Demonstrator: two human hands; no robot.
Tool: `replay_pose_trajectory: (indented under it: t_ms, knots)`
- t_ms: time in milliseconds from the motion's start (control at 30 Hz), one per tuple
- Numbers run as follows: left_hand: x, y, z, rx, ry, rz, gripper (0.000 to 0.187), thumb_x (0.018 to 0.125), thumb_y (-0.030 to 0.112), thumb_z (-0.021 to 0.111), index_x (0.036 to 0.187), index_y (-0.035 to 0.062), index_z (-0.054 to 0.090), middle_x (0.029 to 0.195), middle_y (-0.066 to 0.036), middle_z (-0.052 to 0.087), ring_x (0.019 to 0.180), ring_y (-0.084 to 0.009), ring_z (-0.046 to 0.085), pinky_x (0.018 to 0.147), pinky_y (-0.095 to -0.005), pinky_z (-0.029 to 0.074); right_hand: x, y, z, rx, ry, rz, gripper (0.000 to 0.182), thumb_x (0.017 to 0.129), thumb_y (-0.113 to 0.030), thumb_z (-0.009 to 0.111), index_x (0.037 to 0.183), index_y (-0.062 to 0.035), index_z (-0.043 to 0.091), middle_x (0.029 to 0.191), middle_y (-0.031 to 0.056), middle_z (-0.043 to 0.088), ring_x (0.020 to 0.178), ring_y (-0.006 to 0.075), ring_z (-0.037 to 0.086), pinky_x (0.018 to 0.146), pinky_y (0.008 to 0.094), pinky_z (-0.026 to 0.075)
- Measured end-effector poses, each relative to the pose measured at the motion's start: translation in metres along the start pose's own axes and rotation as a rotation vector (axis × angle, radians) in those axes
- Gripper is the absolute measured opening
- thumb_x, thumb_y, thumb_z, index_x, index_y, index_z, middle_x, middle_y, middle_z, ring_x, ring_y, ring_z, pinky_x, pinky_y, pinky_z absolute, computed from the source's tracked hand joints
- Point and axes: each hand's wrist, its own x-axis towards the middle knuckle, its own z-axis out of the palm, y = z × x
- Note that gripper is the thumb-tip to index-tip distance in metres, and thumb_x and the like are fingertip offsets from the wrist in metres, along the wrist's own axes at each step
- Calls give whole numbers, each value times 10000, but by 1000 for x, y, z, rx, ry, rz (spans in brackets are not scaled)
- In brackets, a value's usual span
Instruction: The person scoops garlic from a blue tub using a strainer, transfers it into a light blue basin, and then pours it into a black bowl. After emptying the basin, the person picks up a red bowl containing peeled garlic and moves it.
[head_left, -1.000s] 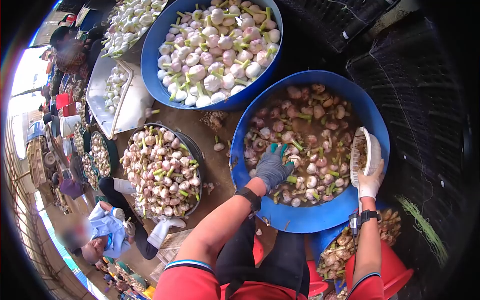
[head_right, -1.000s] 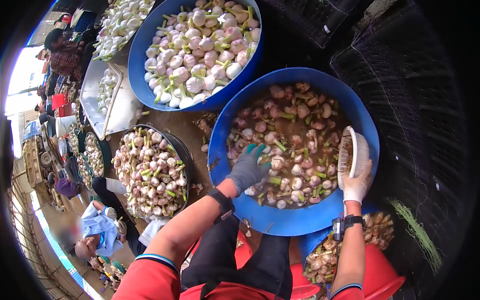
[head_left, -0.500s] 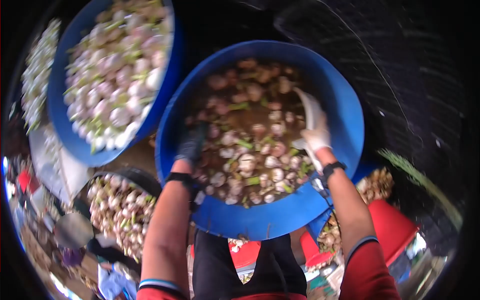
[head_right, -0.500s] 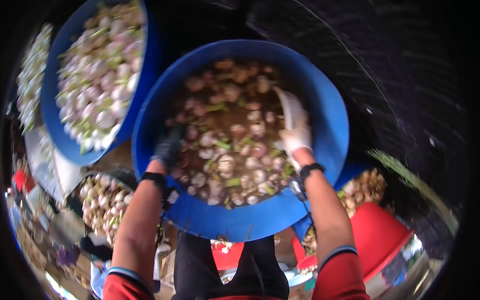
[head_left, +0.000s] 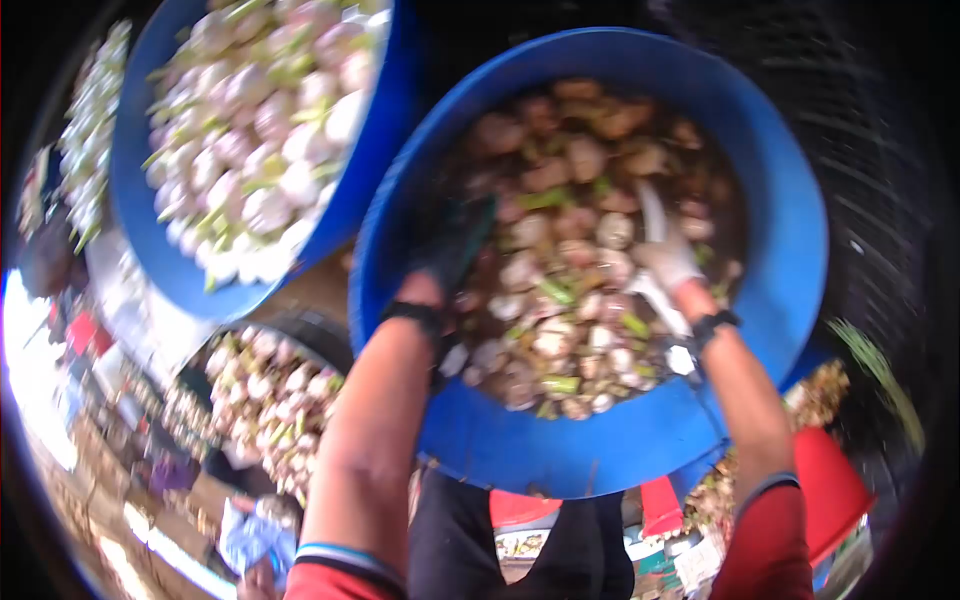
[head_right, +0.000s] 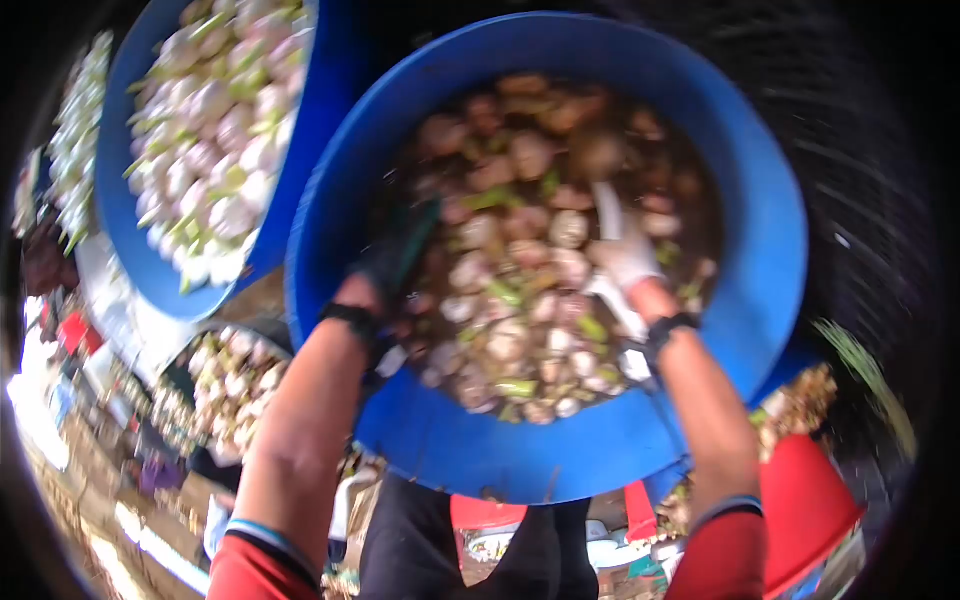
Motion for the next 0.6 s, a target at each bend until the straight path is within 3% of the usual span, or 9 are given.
replay_pose_trajectory:
  t_ms: [33, 100, 133, 167, 267, 300, 433, 500, 600]
  knots:
    - [1, 12, -2, -81, -5, -48, 653, 893, 542, 525, 1429, 189, 402, 1236, 12, 554, 797, -130, 537, 720, -403, 483, -7, -5, -1, 109, 2, -138, 902, 602, 17, 628, 1451, -139, 365, 1325, 175, 507, 1249, 285, 466, 1057, 325, 349]
    - [-17, 56, -19, -307, -213, -451, 535, 821, 613, 564, 1258, 305, 556, 961, -30, 598, 620, -114, 450, 550, -386, 437, -7, 13, -3, 141, -10, 28, 790, 649, 62, 616, 1398, -74, 402, 1303, 115, 533, 1228, 230, 480, 1053, 294, 343]
    - [-5, 56, -20, -182, -258, -541, 577, 791, 662, 572, 1123, 195, 641, 774, -54, 604, 570, -141, 458, 527, -384, 415, -7, 13, -2, 238, -34, 12, 714, 672, 62, 577, 1361, -42, 425, 1280, 125, 546, 1198, 230, 502, 1032, 295, 367]
    - [7, 50, -13, -179, -247, -546, 577, 791, 662, 572, 1123, 195, 641, 774, -54, 604, 570, -141, 458, 527, -384, 415, -4, 20, -2, 317, -63, 115, 725, 656, 69, 546, 1363, -17, 410, 1261, 154, 552, 1167, 232, 524, 995, 301, 400]
    - [42, 17, 16, 77, -299, -242, 774, 729, 763, 565, 948, 29, 675, 612, -80, 582, 590, -208, 562, 591, -352, 442, 15, 42, 14, 184, -47, 292, 730, 636, -3, 584, 1344, 21, 408, 1235, 186, 553, 1137, 280, 544, 963, 308, 424]
    - [43, 9, 27, 63, -314, -223, 774, 729, 763, 565, 948, 29, 675, 612, -80, 582, 590, -208, 562, 591, -352, 442, 16, 46, 22, 13, 8, 325, 730, 636, -35, 602, 1337, 30, 410, 1224, 196, 553, 1129, 298, 548, 959, 312, 426]
    - [28, -5, 37, -77, -21, 298, 694, 788, 625, 642, 1173, 47, 626, 1050, -51, 664, 718, -181, 602, 686, -310, 491, -14, 34, 12, 90, 11, -16, 758, 629, -63, 638, 1349, -1, 409, 1213, 214, 549, 1128, 318, 542, 986, 330, 405]
    - [19, 23, 15, -321, -429, -56, 727, 790, 416, 761, 1348, 43, 481, 1322, -121, 521, 1229, -209, 468, 1068, -330, 349, -28, 30, 7, 427, -13, 10, 751, 640, -26, 628, 1358, -21, 406, 1201, 202, 555, 1131, 316, 539, 990, 334, 400]
    - [21, 25, 29, -409, -488, -329, 658, 792, 410, 762, 1305, 68, 534, 1245, -50, 589, 1122, -146, 541, 958, -330, 446, -19, 35, 13, 299, -10, -44, 707, 716, -10, 612, 1379, -28, 367, 1250, 208, 548, 1158, 328, 537, 975, 353, 413]
